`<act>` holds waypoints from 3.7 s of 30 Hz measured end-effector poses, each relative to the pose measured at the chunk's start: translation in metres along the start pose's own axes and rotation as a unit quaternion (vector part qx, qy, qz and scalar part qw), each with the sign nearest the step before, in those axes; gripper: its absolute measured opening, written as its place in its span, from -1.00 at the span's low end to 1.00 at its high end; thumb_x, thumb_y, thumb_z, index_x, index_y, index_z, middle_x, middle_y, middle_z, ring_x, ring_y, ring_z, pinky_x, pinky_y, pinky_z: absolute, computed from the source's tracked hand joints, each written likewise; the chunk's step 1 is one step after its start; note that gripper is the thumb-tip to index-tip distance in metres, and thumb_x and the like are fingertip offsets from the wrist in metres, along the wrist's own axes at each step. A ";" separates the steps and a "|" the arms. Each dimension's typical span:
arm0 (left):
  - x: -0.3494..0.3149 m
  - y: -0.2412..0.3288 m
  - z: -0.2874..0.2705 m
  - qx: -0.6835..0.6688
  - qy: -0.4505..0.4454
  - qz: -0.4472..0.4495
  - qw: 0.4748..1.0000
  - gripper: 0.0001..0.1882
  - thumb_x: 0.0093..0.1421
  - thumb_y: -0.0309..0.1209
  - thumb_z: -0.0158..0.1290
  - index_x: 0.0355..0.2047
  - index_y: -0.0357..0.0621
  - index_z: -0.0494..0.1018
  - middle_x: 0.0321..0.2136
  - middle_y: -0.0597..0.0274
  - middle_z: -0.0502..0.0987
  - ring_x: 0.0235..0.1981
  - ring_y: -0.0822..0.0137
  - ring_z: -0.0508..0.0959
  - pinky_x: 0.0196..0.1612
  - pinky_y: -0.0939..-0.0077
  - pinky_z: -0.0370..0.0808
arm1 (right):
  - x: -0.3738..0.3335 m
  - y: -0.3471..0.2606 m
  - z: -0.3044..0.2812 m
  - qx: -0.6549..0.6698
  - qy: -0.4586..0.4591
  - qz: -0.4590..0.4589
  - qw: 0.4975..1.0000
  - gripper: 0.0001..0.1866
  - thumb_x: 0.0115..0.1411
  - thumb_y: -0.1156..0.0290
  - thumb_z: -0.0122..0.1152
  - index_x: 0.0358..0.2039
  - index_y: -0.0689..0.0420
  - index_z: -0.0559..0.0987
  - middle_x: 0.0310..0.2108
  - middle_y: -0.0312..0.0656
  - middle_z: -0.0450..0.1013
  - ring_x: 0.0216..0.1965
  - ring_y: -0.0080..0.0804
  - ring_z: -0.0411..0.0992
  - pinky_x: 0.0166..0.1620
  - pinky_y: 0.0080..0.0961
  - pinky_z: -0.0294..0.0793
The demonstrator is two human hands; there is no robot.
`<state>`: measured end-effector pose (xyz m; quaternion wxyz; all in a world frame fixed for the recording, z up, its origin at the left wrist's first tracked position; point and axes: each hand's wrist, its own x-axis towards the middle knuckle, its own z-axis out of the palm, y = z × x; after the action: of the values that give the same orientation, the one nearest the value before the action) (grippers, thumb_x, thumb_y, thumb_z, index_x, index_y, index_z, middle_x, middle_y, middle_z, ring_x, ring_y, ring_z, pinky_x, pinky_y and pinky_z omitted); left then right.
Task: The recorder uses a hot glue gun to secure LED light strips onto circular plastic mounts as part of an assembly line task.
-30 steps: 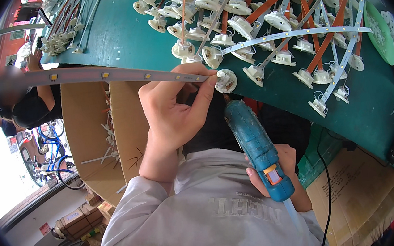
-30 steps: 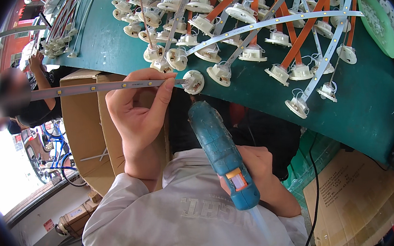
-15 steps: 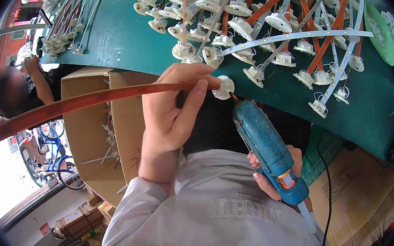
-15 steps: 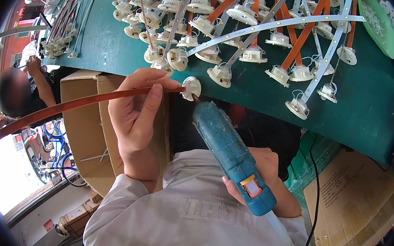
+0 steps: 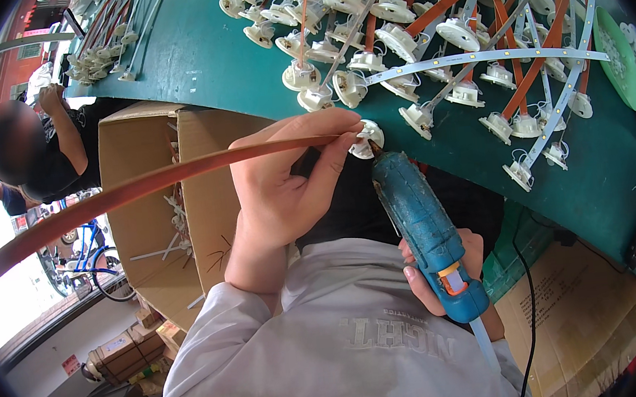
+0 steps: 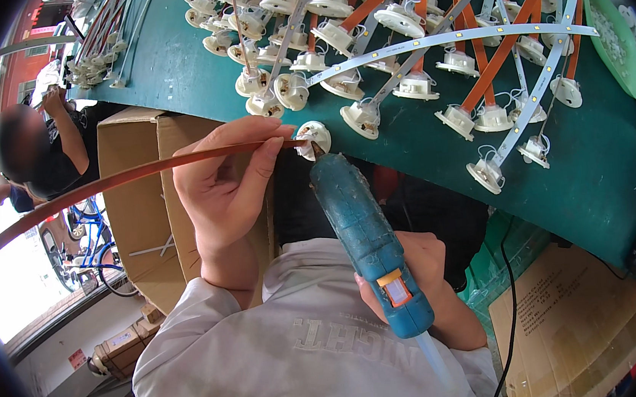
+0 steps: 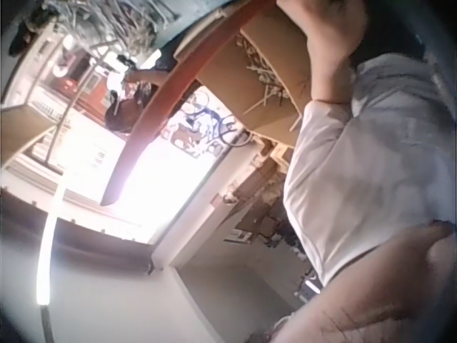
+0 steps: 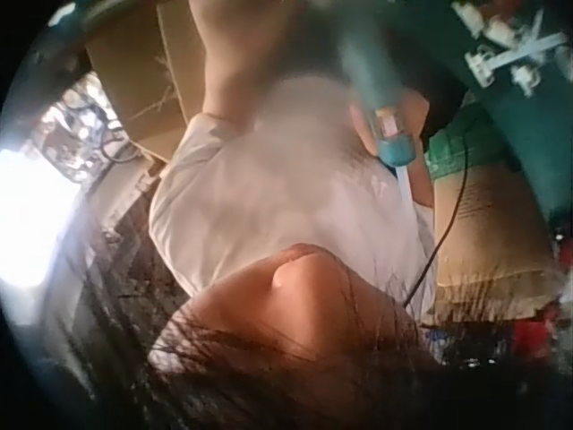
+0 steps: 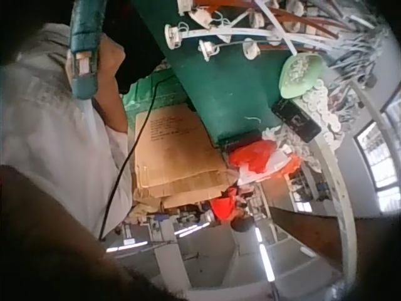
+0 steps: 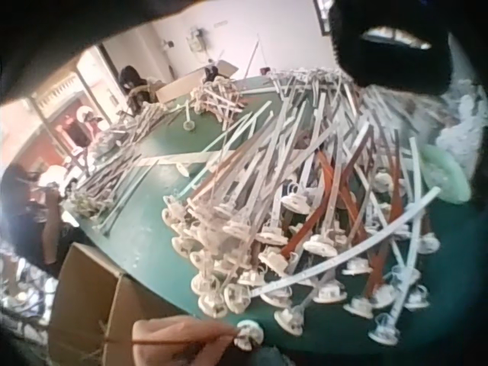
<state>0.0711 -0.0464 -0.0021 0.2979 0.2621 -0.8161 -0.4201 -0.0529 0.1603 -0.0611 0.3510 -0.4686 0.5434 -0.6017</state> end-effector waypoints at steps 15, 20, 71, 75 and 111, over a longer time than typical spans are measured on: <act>0.010 -0.005 0.001 -0.058 0.069 0.011 0.996 -0.89 0.18 -0.70 0.18 -0.26 -0.41 0.60 -0.42 0.11 0.68 -0.39 0.35 0.72 -0.35 0.58 0.62 | 0.001 -0.034 -0.051 -0.045 -0.092 -0.027 0.994 -0.69 0.01 0.52 0.36 -0.20 0.23 0.54 -0.41 -0.11 0.50 -0.48 -0.28 0.52 -0.34 -0.42 0.61; 0.014 -0.004 -0.009 -0.077 0.065 0.001 0.995 -0.85 0.19 -0.73 0.16 -0.21 -0.46 0.59 -0.40 0.10 0.68 -0.35 0.32 0.73 -0.29 0.57 0.63 | -0.025 -0.017 -0.111 0.200 0.190 -0.117 0.954 -0.59 0.03 0.41 0.29 -0.11 0.21 0.39 -0.26 -0.09 0.34 -0.16 -0.14 0.37 -0.25 -0.24 0.58; 0.049 0.169 0.033 -0.603 -0.238 0.034 0.761 -0.69 0.35 -0.25 0.09 -0.14 -0.29 0.56 -0.02 0.07 0.49 0.01 0.04 0.54 0.29 0.08 0.32 | -0.016 0.008 -0.182 0.283 0.368 -0.075 0.882 -0.64 0.09 0.34 0.12 -0.09 0.20 0.45 -0.18 -0.07 0.42 0.03 -0.11 0.32 -0.10 -0.23 0.45; 0.058 0.160 0.037 -0.614 -0.205 0.009 0.762 -0.72 0.33 -0.26 0.09 -0.17 -0.25 0.55 -0.07 0.10 0.48 0.00 0.07 0.53 0.27 0.08 0.31 | -0.013 0.008 -0.185 0.290 0.375 -0.093 0.876 -0.63 0.10 0.33 0.14 -0.09 0.19 0.43 -0.13 -0.06 0.39 0.06 -0.11 0.27 -0.08 -0.23 0.44; 0.062 0.105 0.013 -0.564 0.022 0.125 0.816 -0.96 0.20 -0.34 0.06 -0.40 0.08 0.48 -0.49 0.42 0.40 -0.13 0.30 0.39 0.11 0.10 0.22 | -0.016 -0.028 -0.175 0.206 0.431 0.042 0.878 -0.56 0.35 0.17 0.00 0.04 0.27 0.41 0.02 -0.03 0.41 0.10 -0.20 0.35 -0.10 -0.37 0.50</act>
<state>0.0005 -0.0283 0.0967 0.4613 -0.0471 -0.4554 -0.7600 -0.2112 0.2362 -0.0315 0.1960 -0.0568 0.5236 -0.8271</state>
